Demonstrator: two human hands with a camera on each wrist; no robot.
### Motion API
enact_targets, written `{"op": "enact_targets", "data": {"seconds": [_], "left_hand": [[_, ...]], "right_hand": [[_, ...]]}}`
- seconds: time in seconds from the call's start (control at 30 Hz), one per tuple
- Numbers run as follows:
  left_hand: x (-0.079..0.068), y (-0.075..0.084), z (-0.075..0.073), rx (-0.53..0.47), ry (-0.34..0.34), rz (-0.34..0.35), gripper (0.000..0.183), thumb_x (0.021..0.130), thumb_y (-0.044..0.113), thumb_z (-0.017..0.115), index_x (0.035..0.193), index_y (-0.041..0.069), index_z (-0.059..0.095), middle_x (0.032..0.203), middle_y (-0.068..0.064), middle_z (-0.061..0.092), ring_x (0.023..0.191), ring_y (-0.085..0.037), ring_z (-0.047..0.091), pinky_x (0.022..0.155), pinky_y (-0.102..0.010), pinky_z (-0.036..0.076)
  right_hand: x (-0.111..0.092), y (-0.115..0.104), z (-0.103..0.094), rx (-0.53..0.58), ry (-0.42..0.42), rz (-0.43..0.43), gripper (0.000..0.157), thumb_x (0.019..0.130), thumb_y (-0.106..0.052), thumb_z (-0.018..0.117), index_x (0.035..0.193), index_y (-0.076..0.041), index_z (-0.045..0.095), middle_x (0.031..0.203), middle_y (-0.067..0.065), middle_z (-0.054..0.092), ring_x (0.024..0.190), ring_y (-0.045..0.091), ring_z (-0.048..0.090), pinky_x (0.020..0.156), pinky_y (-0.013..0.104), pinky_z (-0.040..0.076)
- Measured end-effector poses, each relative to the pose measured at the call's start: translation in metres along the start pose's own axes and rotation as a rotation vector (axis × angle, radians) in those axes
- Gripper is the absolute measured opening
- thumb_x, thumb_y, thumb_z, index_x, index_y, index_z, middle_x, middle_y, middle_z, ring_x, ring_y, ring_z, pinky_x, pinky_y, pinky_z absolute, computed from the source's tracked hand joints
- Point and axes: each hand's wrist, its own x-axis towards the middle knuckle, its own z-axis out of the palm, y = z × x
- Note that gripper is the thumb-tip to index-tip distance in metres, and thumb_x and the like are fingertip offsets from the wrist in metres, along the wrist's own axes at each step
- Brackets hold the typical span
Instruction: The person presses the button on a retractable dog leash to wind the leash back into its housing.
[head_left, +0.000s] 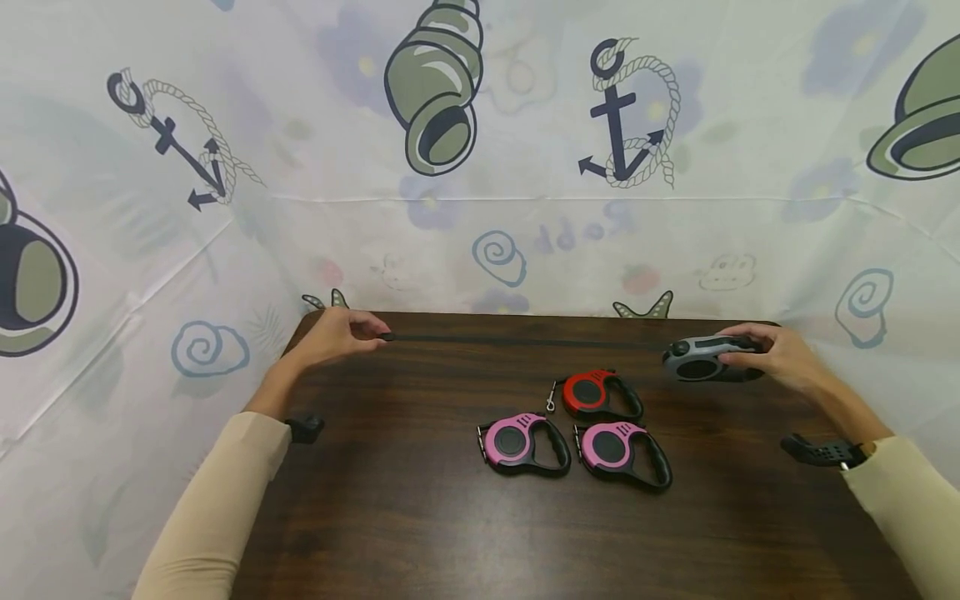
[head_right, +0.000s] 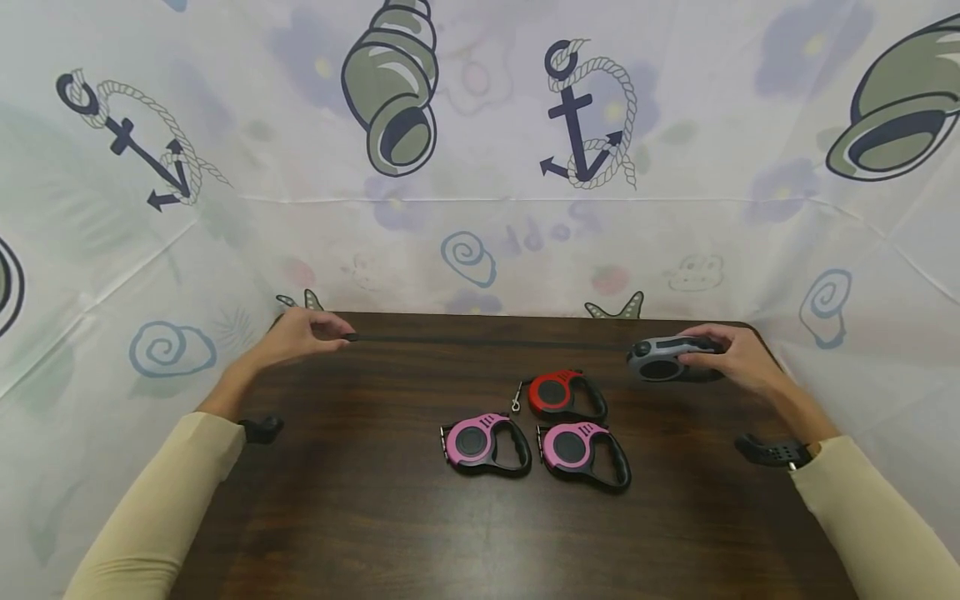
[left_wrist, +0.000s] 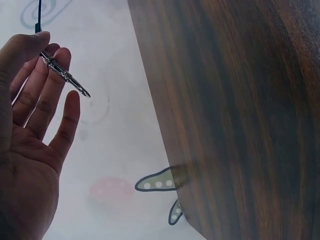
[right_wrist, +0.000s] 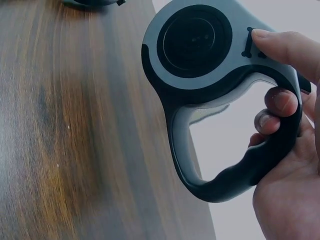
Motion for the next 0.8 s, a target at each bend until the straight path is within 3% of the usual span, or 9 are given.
{"op": "enact_targets", "data": {"seconds": [0.33,0.57,0.8], "left_hand": [[0.006,0.009,0.005,0.006,-0.012,0.003,0.019,0.088,0.001,0.085,0.106,0.005,0.081,0.092,-0.004,0.080,0.082,-0.017,0.074,0.073,-0.022,0.056],[0.010,0.015,0.009,-0.012,-0.016,0.011,0.017,0.089,0.005,0.086,0.105,0.005,0.081,0.094,-0.003,0.080,0.084,-0.015,0.075,0.075,-0.023,0.058],[0.014,0.021,0.014,-0.024,-0.010,0.039,0.018,0.087,0.001,0.085,0.104,0.005,0.081,0.093,-0.004,0.081,0.084,-0.017,0.076,0.075,-0.022,0.058]], "right_hand": [[0.004,-0.010,0.007,-0.006,0.005,-0.040,0.039,0.094,-0.016,0.083,0.128,-0.003,0.070,0.088,-0.007,0.071,0.072,0.023,0.059,0.059,0.030,0.047],[0.006,-0.017,0.011,-0.011,-0.007,-0.032,0.042,0.095,-0.018,0.082,0.131,-0.003,0.069,0.090,-0.006,0.071,0.073,0.015,0.059,0.060,0.031,0.049],[0.008,-0.022,0.015,0.022,-0.026,-0.050,0.042,0.095,-0.016,0.082,0.132,-0.002,0.069,0.091,-0.006,0.072,0.073,0.016,0.059,0.060,0.032,0.048]]}}
